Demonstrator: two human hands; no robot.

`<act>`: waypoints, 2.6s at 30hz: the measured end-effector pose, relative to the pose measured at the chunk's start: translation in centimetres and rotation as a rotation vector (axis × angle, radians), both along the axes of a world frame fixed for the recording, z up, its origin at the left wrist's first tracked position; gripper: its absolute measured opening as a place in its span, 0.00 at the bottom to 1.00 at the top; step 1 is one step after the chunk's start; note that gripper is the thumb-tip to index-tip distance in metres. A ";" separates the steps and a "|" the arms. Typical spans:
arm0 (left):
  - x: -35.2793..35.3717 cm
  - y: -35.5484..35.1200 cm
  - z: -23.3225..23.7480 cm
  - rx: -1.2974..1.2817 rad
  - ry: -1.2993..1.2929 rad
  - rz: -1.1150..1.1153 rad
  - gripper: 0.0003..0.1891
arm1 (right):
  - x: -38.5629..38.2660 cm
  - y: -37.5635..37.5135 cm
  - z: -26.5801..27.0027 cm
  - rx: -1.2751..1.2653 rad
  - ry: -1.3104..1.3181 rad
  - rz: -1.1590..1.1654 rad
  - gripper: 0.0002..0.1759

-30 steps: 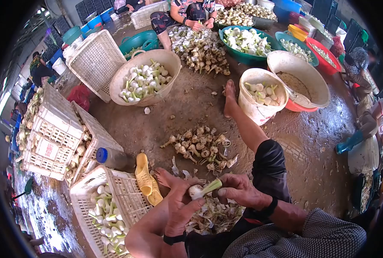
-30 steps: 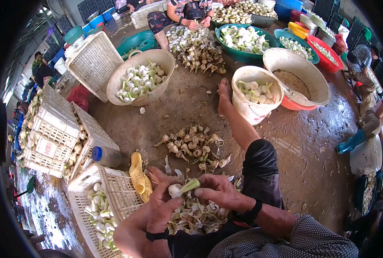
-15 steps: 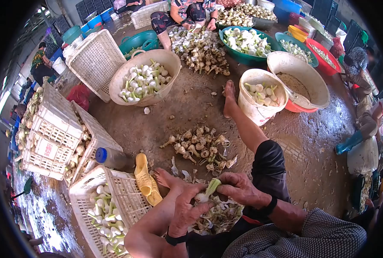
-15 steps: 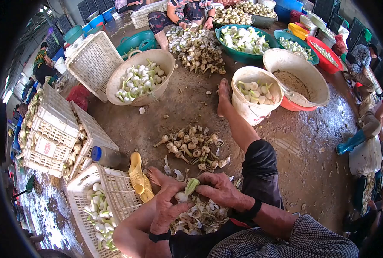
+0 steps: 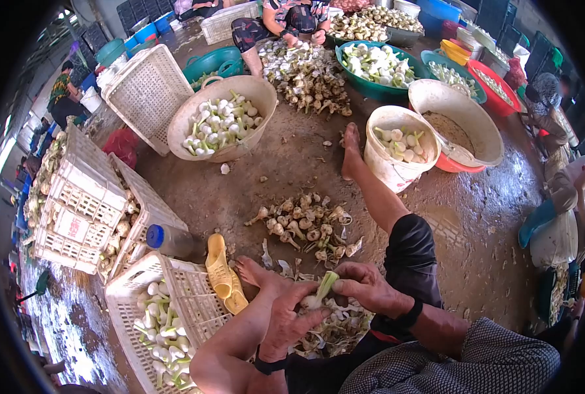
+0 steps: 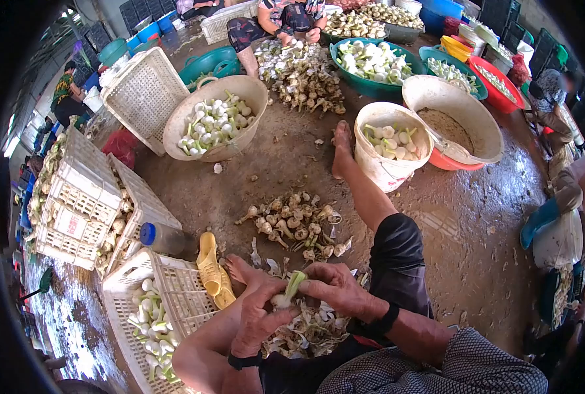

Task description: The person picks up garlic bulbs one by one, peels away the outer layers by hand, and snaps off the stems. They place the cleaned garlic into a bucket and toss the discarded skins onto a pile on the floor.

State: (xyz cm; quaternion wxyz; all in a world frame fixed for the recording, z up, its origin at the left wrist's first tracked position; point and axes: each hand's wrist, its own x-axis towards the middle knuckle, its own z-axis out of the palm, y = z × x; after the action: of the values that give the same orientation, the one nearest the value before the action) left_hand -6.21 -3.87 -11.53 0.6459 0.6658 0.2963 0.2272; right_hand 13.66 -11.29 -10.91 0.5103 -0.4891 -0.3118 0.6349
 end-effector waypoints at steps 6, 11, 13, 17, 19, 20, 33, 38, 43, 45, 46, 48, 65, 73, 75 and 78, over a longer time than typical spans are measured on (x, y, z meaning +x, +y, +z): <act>0.1 0.1 0.1 0.108 0.005 0.005 0.24 | 0.3 0.0 -0.1 0.028 -0.082 0.005 0.15; 0.3 0.0 0.3 0.072 -0.014 0.006 0.24 | 0.6 -0.3 -0.5 0.067 -0.077 0.027 0.14; 0.4 0.1 0.3 0.074 -0.004 -0.008 0.24 | 0.7 -0.3 -0.7 0.107 -0.057 0.011 0.11; 0.4 0.2 0.5 0.069 0.020 -0.042 0.23 | 0.8 -0.3 -0.4 0.070 -0.066 0.012 0.10; 0.5 0.2 0.2 0.100 0.005 -0.049 0.23 | 0.8 -0.3 -0.1 0.054 -0.070 0.033 0.10; 0.6 0.3 0.0 0.131 -0.012 -0.056 0.22 | 0.8 -0.3 0.0 0.053 -0.070 0.032 0.10; 1.1 -0.4 -0.9 0.435 0.041 0.052 0.14 | -0.8 -0.4 -0.8 0.224 -0.542 0.037 0.10; 0.9 -0.4 -1.3 0.508 0.042 0.079 0.13 | -0.6 -0.3 -0.9 0.391 -0.629 0.004 0.09; 1.2 -0.6 -0.6 0.550 0.066 0.104 0.15 | -0.5 -0.4 -0.7 0.358 -0.690 0.056 0.10; 1.2 -0.6 -0.4 0.566 0.095 0.112 0.16 | -0.9 -0.3 -0.8 0.375 -0.717 0.058 0.10; 1.1 -0.7 -1.0 0.583 0.099 0.127 0.16 | -1.1 -0.3 -0.8 0.391 -0.745 0.060 0.09; 0.9 -0.7 -1.7 0.600 0.103 0.142 0.17 | -1.3 -0.4 -1.1 0.400 -0.775 0.067 0.09; -0.5 0.0 -0.6 0.296 -0.096 0.261 0.09 | 0.3 -1.6 -13.5 0.024 -1.226 0.391 0.12; -0.8 0.6 -1.1 0.022 -0.276 0.240 0.09 | -0.3 -0.2 -7.3 -0.184 -0.204 0.114 0.25; -0.7 0.4 -1.0 -0.030 -0.293 0.242 0.09 | -0.1 0.0 -6.9 -0.151 0.065 0.100 0.26; -0.5 0.1 -1.0 -0.064 -0.267 0.233 0.10 | 0.0 -0.2 -5.5 -0.096 0.277 0.148 0.26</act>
State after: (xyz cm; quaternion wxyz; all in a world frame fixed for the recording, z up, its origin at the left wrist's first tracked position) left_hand -6.75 -3.72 -12.50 0.6698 0.5700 0.2902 0.3771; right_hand 13.69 -11.48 -16.36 0.4763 -0.3961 -0.2430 0.7464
